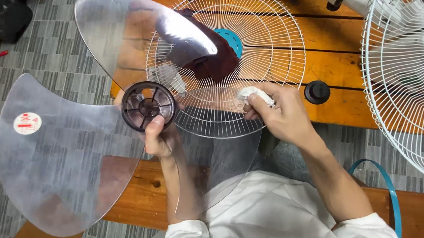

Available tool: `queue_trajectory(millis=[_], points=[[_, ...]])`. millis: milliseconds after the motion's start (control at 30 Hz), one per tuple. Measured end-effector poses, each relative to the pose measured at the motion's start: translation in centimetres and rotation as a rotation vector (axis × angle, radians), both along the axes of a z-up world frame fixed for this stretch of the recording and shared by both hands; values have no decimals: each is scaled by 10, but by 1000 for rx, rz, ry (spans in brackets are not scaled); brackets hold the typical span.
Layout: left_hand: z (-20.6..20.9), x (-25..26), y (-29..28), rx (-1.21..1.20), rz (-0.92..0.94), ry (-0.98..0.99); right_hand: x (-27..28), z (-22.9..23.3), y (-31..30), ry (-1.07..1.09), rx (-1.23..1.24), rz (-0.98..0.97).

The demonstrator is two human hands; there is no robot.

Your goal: Cleaning the blades and grill of a disassembled electric fan using a cloth

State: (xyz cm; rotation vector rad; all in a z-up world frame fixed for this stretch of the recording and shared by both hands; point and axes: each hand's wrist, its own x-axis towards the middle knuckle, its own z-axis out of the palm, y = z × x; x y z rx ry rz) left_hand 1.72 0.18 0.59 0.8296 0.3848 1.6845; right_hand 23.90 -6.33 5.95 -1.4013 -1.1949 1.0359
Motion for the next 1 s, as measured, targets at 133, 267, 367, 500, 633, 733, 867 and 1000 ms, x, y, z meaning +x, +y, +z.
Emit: queue_trajectory(millis=[133,267,367,500,633,733,867,1000], points=[[57,39,-4,6,337,-35,11,-36,2,451,-87,-3],[13,-3,17,-55,193,62,15,-26,-7,565,-82,51],[12,-4,18,-46,171,55,11,5,-9,365,-25,114],[31,-3,6,-9,120,73,8,28,-8,-158,77,88],[31,18,3,40,243,43,6,13,-1,-328,-24,-43],[33,33,4,71,415,-24,8,-9,12,-180,-61,-52],[-5,-18,13,-70,191,-18,21,-19,56,-110,153,-277],[-24,-51,8,-238,5,-30,47,-63,127,-556,413,-243]])
